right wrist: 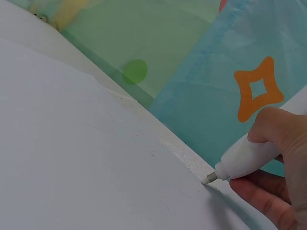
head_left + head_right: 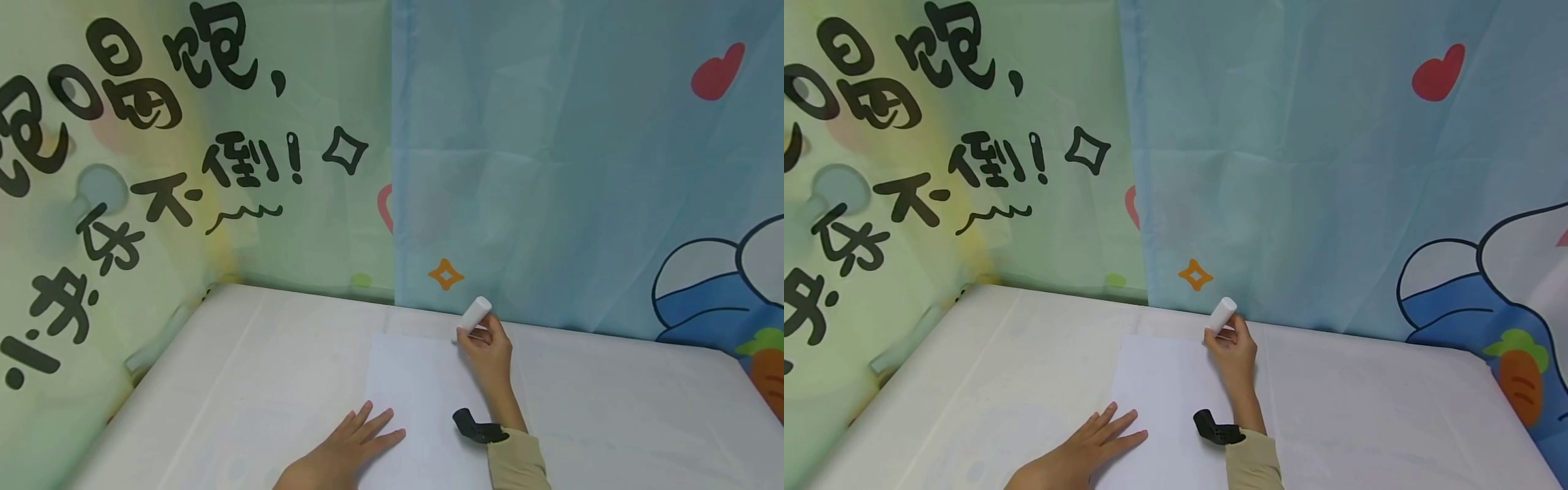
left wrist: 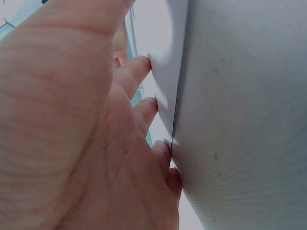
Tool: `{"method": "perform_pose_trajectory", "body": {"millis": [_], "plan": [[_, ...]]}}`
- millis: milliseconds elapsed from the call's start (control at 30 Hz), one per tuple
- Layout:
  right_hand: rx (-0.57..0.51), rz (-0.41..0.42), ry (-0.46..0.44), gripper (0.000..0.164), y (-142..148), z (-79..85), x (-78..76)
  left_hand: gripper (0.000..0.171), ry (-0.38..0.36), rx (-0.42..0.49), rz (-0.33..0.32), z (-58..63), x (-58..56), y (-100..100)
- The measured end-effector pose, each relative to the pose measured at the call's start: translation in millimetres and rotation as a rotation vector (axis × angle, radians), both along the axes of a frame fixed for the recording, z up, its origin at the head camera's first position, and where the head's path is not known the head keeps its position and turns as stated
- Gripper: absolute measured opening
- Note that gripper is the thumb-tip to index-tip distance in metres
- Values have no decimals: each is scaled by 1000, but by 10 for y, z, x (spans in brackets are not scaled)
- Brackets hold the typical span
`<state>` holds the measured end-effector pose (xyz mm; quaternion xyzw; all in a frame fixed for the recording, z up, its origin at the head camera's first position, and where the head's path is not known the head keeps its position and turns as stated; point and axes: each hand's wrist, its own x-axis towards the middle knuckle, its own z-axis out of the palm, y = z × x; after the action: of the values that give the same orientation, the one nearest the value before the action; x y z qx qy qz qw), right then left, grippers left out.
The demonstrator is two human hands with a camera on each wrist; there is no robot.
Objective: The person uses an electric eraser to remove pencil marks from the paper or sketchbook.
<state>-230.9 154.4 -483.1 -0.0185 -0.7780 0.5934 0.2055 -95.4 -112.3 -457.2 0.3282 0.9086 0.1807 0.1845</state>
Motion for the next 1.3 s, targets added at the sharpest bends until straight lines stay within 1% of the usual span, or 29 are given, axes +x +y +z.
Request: {"method": "perform_pose_trajectory", "body": {"millis": [133,500,700,767,900,967,1033,1133,1233,1300], "plan": [[13,6,-7,43,-7,0,-1,88,4,0,-1,-7,-3,-1],[4,27,-34,44,-24,29,13,87,60,39,-23,-32,8,-25],[-1,41,-32,46,-27,31,21,86,49,43,-18,-34,5,-20],[8,43,-22,45,-46,88,56,86,44,39,-15,-35,4,-17],[19,46,-22,43,-106,272,166,86,36,35,-13,-35,1,-15],[27,43,-32,43,-108,259,156,87,33,36,-13,-35,-1,-15],[25,43,-45,45,-84,172,104,86,43,37,-16,-44,2,-17],[16,49,-41,45,-46,38,27,86,46,38,-14,-46,6,-18],[2,63,-27,44,-41,32,26,86,53,36,-15,-43,10,-18],[-3,68,-28,44,-46,35,29,86,43,32,-11,-43,5,-14]]}}
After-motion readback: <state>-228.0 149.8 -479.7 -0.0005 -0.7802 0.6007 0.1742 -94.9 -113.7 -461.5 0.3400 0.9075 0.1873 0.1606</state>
